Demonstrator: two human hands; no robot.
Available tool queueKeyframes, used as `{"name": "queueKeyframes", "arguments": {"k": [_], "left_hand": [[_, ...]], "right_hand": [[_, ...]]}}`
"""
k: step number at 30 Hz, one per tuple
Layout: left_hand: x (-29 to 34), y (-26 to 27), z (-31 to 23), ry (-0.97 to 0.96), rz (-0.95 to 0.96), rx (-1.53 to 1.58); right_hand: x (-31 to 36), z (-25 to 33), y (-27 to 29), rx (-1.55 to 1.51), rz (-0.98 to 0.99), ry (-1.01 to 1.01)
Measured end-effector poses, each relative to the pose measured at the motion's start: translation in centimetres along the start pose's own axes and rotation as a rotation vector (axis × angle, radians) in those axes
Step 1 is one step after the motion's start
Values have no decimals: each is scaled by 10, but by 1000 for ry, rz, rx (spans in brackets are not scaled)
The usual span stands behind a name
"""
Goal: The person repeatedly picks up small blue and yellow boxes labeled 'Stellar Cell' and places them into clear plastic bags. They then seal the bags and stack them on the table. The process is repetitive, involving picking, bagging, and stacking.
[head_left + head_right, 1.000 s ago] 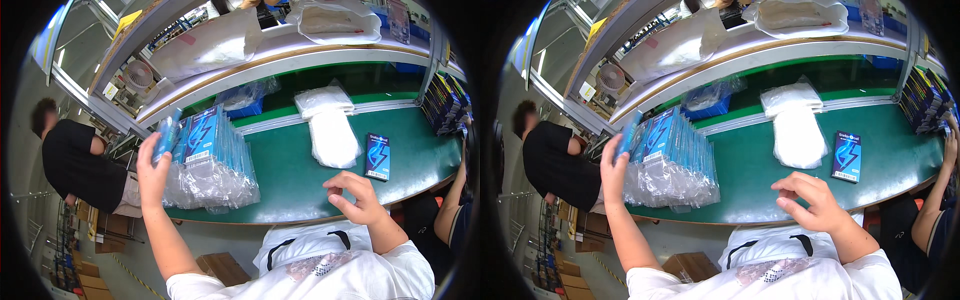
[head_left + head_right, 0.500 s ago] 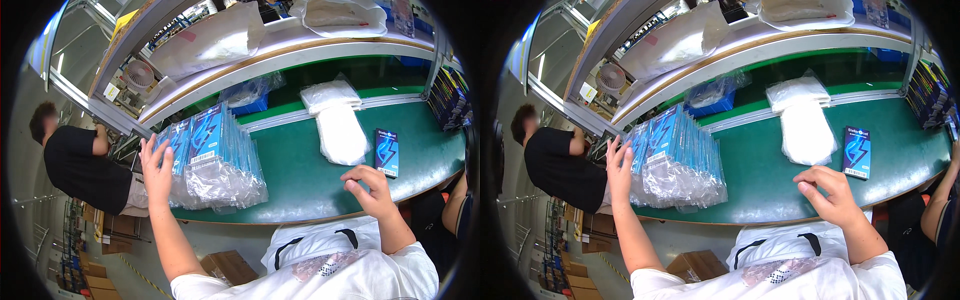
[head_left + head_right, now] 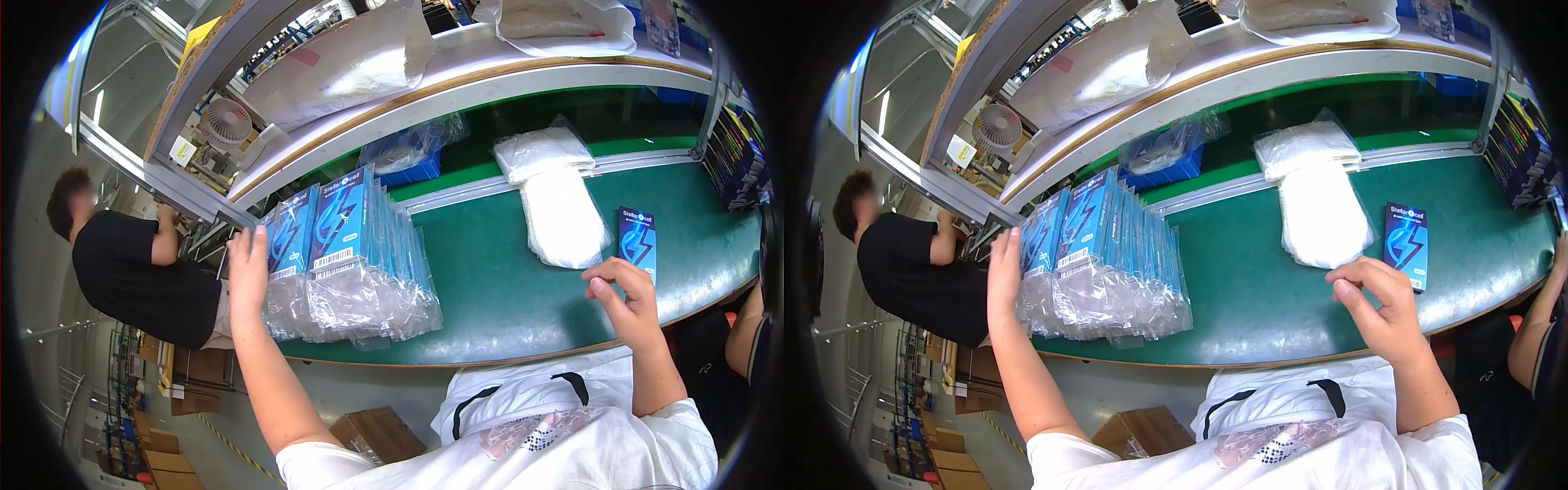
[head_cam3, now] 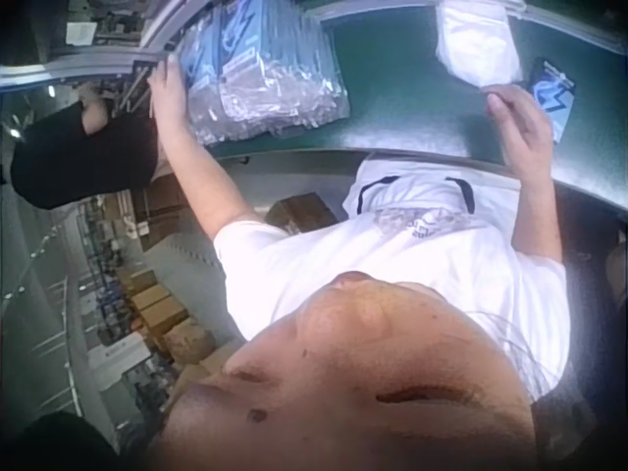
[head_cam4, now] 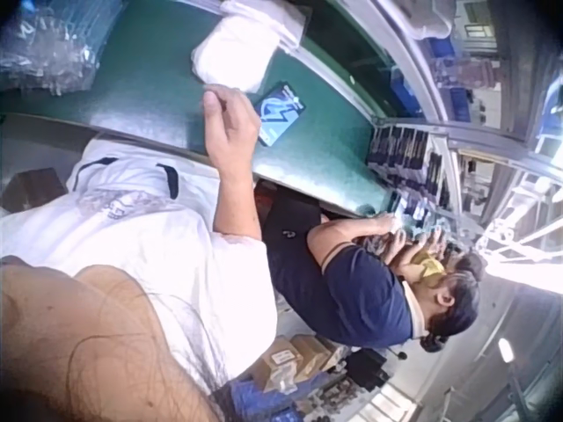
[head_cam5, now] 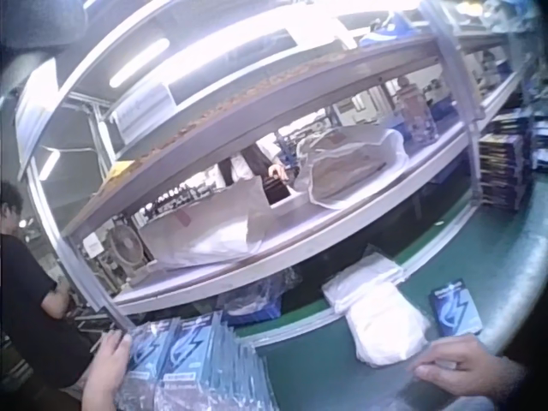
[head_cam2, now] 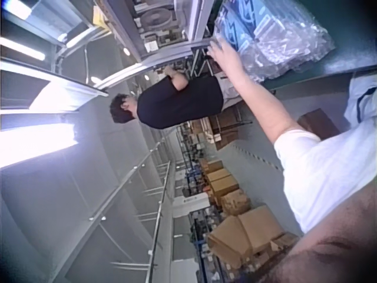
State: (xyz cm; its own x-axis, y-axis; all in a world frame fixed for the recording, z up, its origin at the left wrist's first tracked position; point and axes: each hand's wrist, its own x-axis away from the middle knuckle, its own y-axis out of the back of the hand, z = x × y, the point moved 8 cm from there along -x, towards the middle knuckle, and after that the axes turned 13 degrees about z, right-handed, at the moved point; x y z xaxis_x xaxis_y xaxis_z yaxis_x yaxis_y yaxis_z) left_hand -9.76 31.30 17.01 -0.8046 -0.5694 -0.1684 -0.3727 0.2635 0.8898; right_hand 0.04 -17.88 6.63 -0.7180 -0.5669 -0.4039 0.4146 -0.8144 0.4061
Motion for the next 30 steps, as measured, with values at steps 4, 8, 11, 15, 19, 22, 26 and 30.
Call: {"name": "queueKeyframes", "arguments": {"k": [4,8,11,15,19,22,26,30], "left_hand": [[-12,-26,8,15,145,-20],[-22,-32,5,-44,122,-61],[-27,-26,15,-102,87,-67],[-29,-15,20,-151,8,-16],[44,15,-86,-426,-371,26],[131,-14,-184,-715,-523,200],[181,-139,-269,-1190,36,101],[153,-241,-291,-1143,271,-5]], "right_hand": [[0,-3,1,-1,-6,-10],[2,-9,18,51,-69,-44],[5,-25,41,73,-191,-122],[19,-51,69,461,-386,-269],[40,-94,55,823,-280,-557],[48,-109,44,987,-197,-566],[42,-112,56,928,-161,-648],[24,-116,62,836,-195,-625]]}}
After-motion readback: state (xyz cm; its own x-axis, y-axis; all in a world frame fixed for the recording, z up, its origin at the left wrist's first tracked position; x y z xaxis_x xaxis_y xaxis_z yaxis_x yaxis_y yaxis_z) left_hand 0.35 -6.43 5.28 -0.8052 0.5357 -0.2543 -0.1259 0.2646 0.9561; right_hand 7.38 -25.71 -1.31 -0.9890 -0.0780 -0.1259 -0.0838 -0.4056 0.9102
